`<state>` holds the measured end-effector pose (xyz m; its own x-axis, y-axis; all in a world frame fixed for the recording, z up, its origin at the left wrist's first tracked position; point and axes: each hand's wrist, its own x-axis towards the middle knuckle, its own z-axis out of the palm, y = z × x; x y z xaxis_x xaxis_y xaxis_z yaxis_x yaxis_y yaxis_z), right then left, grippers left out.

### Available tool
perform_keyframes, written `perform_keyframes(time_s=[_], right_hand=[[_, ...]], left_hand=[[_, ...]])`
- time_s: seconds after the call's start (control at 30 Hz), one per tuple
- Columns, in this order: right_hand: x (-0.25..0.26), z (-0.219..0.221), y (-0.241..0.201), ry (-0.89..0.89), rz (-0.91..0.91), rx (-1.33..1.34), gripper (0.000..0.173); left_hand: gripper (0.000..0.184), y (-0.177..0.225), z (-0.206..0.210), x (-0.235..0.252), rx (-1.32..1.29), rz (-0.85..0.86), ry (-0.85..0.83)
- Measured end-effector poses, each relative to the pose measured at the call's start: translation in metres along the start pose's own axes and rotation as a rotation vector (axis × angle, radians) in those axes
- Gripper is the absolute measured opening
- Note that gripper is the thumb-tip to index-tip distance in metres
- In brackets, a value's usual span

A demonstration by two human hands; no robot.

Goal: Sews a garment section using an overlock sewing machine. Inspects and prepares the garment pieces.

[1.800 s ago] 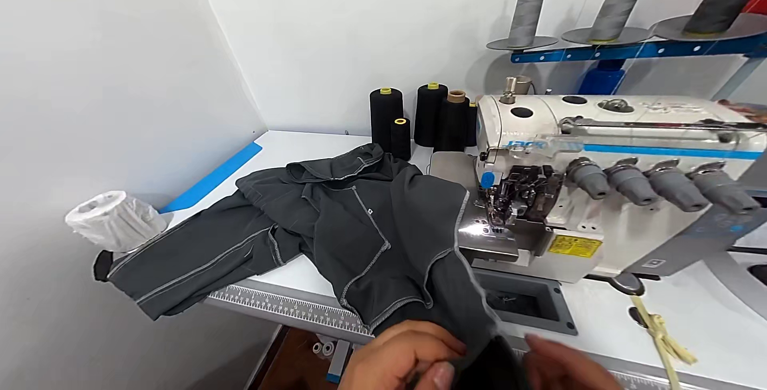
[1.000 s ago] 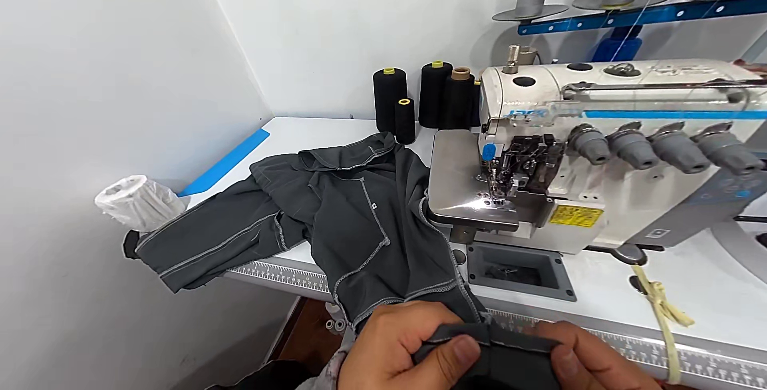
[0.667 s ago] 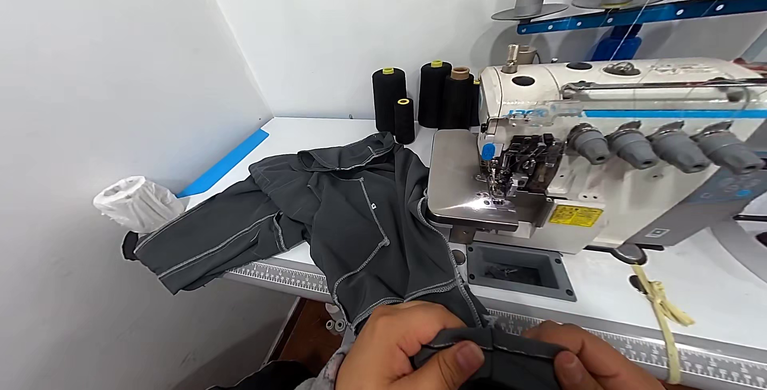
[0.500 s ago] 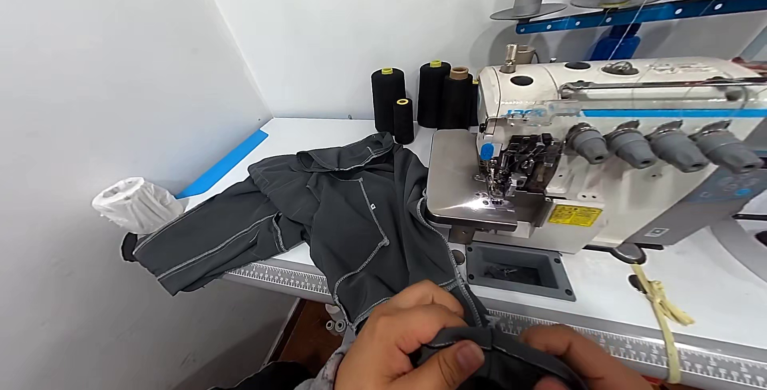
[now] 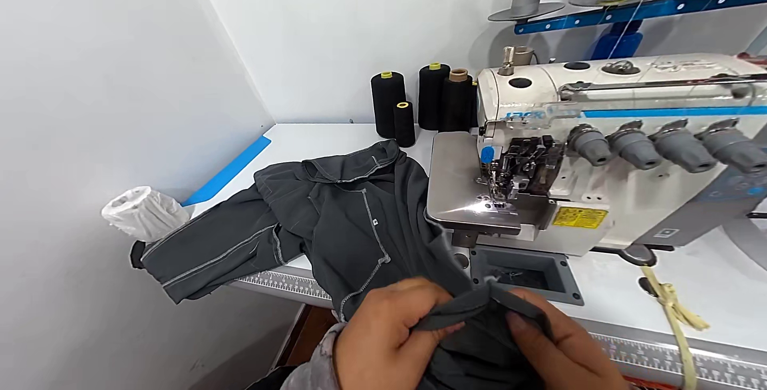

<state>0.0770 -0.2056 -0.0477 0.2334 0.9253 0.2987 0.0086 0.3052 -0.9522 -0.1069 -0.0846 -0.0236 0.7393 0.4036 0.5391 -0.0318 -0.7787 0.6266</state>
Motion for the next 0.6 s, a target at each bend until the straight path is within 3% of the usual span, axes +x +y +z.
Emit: perform_keyframes(time_s=[0.03,0.1,0.2,0.33,0.6], right_hand=[[0.001,0.002,-0.001,-0.028,0.000,-0.041,0.012],[0.005,0.002,-0.003,-0.080,0.027,-0.163,0.027],[0.009,-0.003,-0.003,-0.198,0.076,-0.278,0.015],[0.013,-0.013,-0.003,-0.336,0.157,-0.232,0.009],[0.015,-0.014,-0.003,-0.368,0.224,-0.226,0.012]], left_hand=[[0.022,0.001,0.002,0.000,-0.038,-0.040,0.024],[0.020,0.002,0.005,0.001,-0.086,-0.099,0.070],[0.019,0.000,0.008,0.001,-0.121,-0.167,0.106],[0.019,-0.007,0.014,0.003,-0.124,-0.183,0.129],[0.017,-0.014,0.015,0.007,-0.137,-0.203,0.101]])
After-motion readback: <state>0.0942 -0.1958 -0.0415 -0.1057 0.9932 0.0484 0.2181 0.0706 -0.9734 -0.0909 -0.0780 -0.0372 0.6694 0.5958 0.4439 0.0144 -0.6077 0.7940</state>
